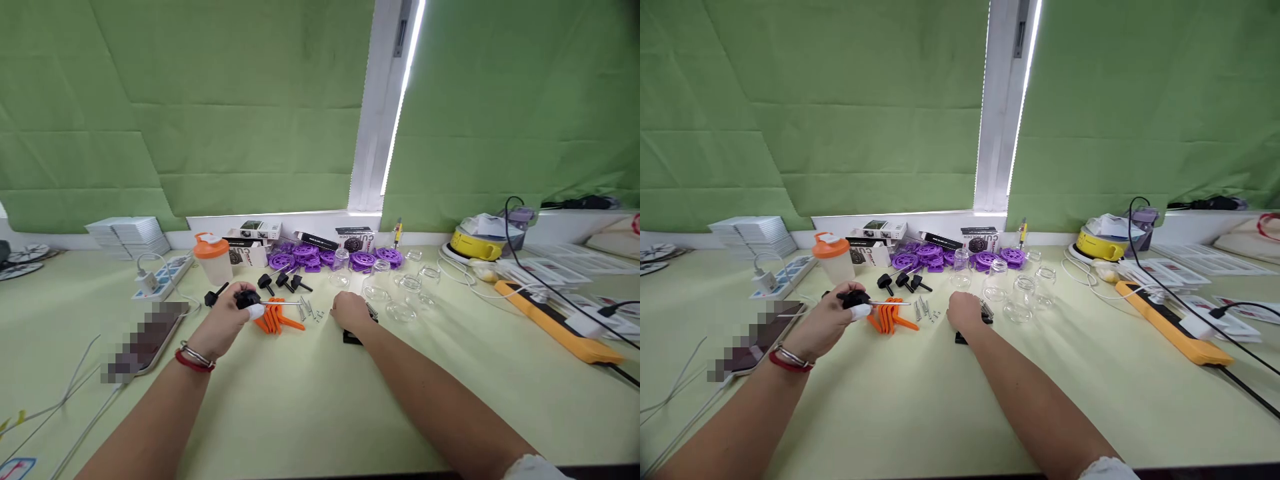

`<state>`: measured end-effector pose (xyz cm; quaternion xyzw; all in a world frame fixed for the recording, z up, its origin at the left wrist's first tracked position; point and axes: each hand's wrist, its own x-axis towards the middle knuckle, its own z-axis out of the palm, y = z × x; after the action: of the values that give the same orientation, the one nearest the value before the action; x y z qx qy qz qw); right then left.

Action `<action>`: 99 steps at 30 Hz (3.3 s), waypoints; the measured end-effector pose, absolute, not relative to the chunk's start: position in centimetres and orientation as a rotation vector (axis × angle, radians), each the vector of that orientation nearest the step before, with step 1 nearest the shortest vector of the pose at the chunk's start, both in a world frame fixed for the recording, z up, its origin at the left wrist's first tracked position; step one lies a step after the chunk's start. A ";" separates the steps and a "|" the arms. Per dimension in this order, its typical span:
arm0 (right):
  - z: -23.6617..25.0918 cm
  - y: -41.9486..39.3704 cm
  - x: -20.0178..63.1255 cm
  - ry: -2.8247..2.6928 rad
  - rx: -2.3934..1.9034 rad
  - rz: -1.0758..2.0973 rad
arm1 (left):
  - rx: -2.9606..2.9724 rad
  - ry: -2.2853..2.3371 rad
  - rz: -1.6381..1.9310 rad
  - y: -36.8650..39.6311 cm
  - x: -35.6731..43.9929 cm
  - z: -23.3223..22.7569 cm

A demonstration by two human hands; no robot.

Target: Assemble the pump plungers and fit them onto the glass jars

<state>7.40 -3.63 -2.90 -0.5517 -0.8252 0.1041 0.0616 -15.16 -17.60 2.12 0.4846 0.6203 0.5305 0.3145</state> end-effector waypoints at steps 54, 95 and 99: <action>-2.8 -8.4 11.9 -1.531 -1.065 1.684 | 1.816 1.477 0.797 -16.6 -10.5 -2.4; -3.2 -8.1 12.1 -1.670 -0.950 1.601 | 1.798 1.509 0.830 -16.7 -10.5 -2.4; -3.5 -8.1 12.1 -1.749 -1.001 1.513 | 1.790 1.517 0.815 -16.8 -10.3 -2.4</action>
<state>12.12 -8.08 -3.50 -0.3782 -0.6609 0.5715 0.3059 -10.32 -16.81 -2.37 0.6821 0.5780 0.3105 0.3229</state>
